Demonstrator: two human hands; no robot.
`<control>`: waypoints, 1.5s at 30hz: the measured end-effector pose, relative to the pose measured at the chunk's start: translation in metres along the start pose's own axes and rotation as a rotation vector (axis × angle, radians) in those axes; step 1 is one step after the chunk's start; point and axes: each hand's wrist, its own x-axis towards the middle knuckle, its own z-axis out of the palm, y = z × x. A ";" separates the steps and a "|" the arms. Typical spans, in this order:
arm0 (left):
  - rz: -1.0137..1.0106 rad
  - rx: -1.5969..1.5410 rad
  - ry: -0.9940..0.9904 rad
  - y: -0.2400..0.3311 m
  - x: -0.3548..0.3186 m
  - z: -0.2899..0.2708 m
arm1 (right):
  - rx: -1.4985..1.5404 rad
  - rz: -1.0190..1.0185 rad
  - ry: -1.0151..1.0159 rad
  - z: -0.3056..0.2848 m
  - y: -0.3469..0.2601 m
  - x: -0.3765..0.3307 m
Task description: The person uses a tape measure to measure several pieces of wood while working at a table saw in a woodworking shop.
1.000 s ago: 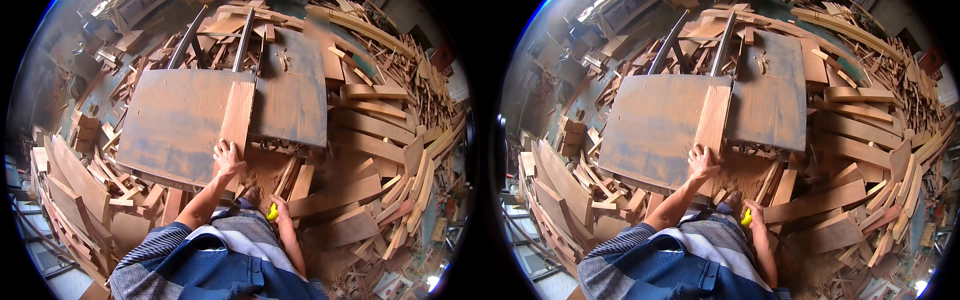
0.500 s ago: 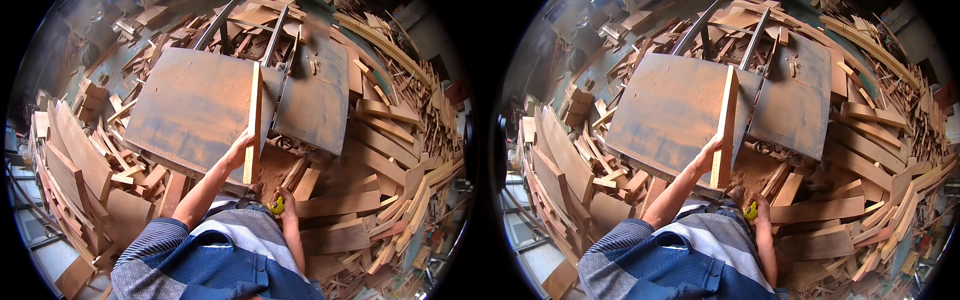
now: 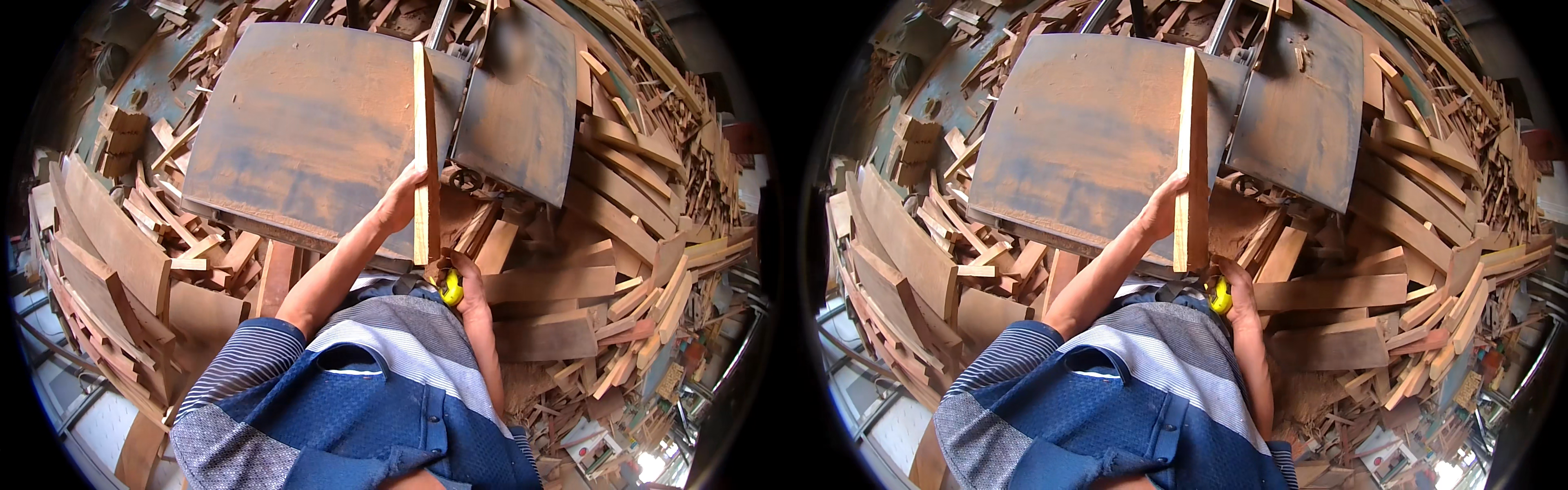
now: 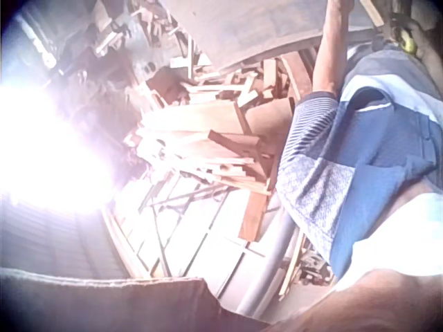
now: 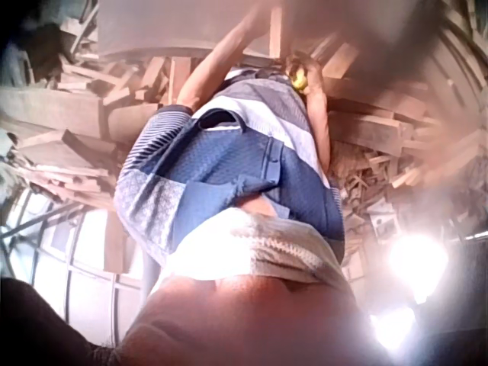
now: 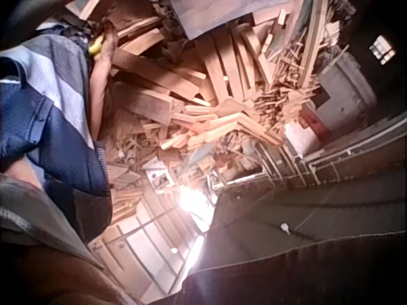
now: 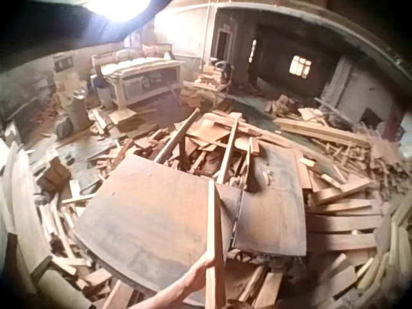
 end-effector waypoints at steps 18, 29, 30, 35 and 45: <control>-0.290 -0.188 0.096 0.008 -0.013 -0.015 | -0.074 -0.261 0.036 0.040 -0.016 -0.014; -0.314 -0.168 0.057 -0.020 -0.023 -0.042 | -0.299 -0.364 0.249 0.044 0.000 -0.017; -0.310 -0.156 0.052 -0.018 -0.024 -0.044 | -0.304 -0.336 0.263 0.044 0.000 -0.017; -0.283 -0.138 0.061 -0.012 -0.024 -0.044 | -0.323 -0.332 0.349 0.049 0.000 -0.021; -0.327 -0.108 0.094 -0.007 -0.013 -0.052 | -0.246 -0.357 0.358 0.055 0.004 -0.021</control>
